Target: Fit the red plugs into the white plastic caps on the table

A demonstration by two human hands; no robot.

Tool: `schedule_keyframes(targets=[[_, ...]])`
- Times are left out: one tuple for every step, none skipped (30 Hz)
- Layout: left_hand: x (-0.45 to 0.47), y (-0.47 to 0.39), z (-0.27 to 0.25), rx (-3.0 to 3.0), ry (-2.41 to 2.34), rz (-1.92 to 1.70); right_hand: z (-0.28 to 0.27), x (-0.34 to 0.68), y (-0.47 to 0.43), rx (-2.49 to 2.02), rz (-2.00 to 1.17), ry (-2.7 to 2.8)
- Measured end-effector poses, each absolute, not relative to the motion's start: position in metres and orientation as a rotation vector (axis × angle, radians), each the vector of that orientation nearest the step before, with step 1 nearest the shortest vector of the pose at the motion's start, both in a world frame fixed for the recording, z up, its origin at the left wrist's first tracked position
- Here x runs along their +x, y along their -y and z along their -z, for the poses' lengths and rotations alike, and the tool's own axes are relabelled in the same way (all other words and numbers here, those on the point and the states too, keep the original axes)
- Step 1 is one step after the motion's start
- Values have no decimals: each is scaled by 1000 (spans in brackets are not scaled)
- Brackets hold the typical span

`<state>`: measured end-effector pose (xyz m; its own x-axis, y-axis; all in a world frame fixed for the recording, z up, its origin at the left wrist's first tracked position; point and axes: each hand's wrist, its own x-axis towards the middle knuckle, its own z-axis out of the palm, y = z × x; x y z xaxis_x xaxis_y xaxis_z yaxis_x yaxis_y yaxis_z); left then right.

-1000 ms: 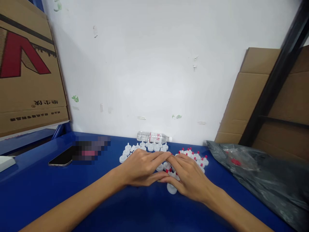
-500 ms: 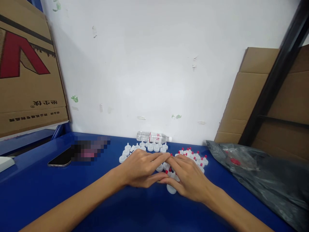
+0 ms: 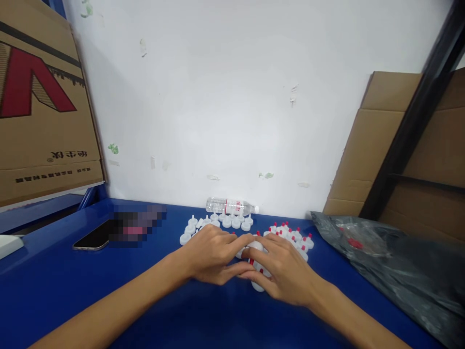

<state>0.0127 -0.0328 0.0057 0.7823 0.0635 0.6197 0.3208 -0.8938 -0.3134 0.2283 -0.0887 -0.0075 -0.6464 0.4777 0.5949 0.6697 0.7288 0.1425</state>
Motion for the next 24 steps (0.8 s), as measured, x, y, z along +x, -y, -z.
schedule_keyframes(targets=[[13,33,-6,-2574,299,858,8,228,89,-867,479,2401],[13,34,-6,-2583,309,844,8,228,89,-866,479,2404],[13,34,-6,-2590,324,831,8,228,89,-865,478,2408],[13,34,-6,-2597,338,816,8,228,89,-868,478,2410],[13,34,-6,-2602,349,802,8,228,89,-870,480,2412],[13,35,-6,-2605,354,791,8,228,88,-872,482,2413],[13,35,-6,-2606,353,783,8,229,88,-870,485,2412],[13,35,-6,-2607,348,777,8,229,88,-863,489,2409],[13,34,-6,-2608,338,776,8,229,88,-853,492,2404],[13,34,-6,-2607,332,777,8,229,87,-843,496,2397],[12,34,-6,-2605,329,780,8,229,87,-832,497,2391],[12,34,-6,-2604,325,782,9,229,87,-823,498,2384],[12,34,-6,-2604,323,783,9,229,86,-817,498,2380],[12,34,-6,-2604,322,784,9,229,86,-811,498,2379],[12,34,-6,-2607,322,783,9,229,86,-807,500,2378],[12,34,-6,-2608,324,780,10,229,86,-803,504,2377],[12,34,-6,-2610,324,779,10,229,86,-802,509,2374],[12,34,-6,-2609,327,778,10,229,87,-803,516,2370],[12,34,-6,-2608,328,777,10,229,87,-804,520,2368],[12,33,-6,-2605,328,777,10,229,87,-806,520,2366],[12,33,-6,-2602,327,778,10,229,87,-805,516,2366],[12,33,-6,-2599,326,778,10,229,88,-805,508,2367],[13,33,-6,-2596,325,775,9,229,88,-807,499,2369],[13,34,-6,-2593,326,772,9,229,87,-807,491,2371]])
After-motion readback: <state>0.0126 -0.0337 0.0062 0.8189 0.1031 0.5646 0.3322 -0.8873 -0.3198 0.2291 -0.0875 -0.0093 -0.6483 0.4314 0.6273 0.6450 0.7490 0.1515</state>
